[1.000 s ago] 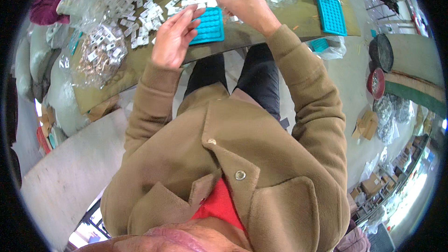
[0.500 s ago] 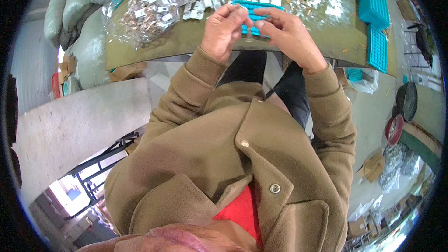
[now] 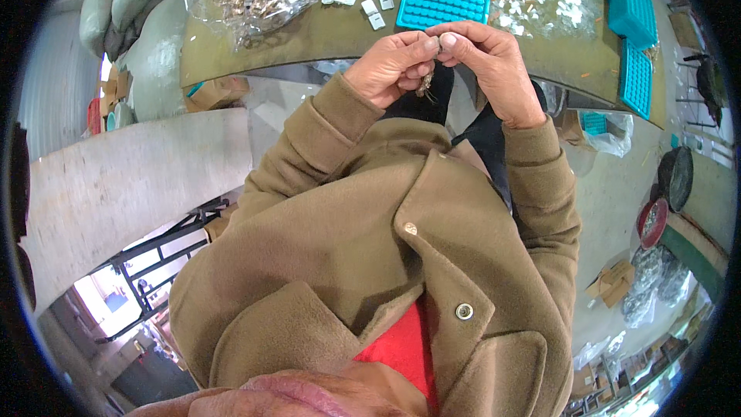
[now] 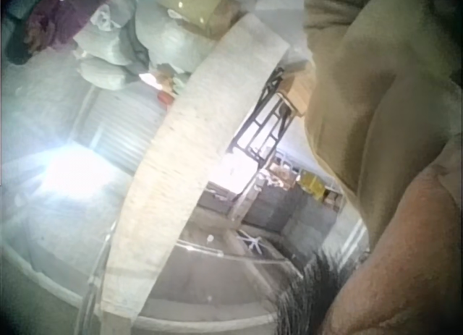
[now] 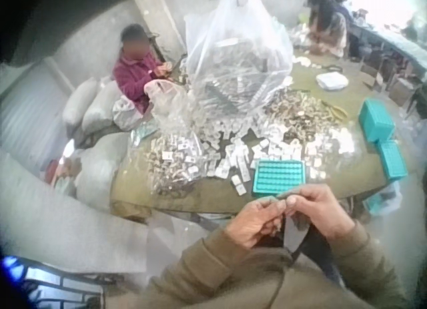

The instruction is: The person repeatedly picks small white rectangular electronic components and metallic pins from a table, inserts the pins into the components, and places the assembled units into a blue tray. The person handles items one at a time and continues the cycle throughout the clip.

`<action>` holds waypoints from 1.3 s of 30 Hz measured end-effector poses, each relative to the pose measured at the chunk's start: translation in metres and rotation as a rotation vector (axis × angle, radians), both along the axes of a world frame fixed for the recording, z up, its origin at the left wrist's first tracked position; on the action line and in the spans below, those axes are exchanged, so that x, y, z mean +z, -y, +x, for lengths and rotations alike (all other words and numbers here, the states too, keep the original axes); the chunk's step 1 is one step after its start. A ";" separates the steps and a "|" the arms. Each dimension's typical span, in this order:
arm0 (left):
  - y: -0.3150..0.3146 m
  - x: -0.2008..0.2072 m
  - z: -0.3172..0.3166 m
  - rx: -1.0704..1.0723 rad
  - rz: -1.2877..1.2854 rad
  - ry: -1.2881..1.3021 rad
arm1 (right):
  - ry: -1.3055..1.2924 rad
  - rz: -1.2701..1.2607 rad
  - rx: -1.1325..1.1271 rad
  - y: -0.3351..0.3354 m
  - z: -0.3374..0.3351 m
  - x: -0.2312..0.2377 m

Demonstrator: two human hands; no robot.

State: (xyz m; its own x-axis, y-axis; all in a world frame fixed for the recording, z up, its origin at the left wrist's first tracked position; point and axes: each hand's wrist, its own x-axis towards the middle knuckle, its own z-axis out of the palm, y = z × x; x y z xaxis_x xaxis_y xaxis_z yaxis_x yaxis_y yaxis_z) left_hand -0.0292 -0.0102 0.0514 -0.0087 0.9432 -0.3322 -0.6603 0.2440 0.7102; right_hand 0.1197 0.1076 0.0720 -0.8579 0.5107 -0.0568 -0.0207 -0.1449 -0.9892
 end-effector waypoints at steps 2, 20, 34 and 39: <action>0.003 -0.003 0.001 -0.030 0.015 0.095 | -0.045 -0.104 -0.020 0.007 0.002 -0.002; 0.015 0.008 -0.001 -0.016 -0.004 -0.122 | -0.143 0.721 -0.022 0.002 0.019 -0.002; 0.008 -0.011 0.035 0.405 0.132 -0.621 | -0.119 -0.248 -0.235 0.025 0.004 -0.041; 0.009 -0.013 0.031 0.433 0.159 -0.755 | -0.221 -0.375 -0.277 0.032 -0.005 -0.050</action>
State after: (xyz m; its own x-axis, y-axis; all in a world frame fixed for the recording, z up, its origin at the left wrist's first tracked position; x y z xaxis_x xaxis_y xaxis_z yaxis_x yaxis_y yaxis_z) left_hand 0.0017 -0.0192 0.0384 -0.5401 0.8406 0.0415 -0.0131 -0.0578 0.9982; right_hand 0.1143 0.0752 0.0225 -0.7058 0.6994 -0.1124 -0.3109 -0.4484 -0.8380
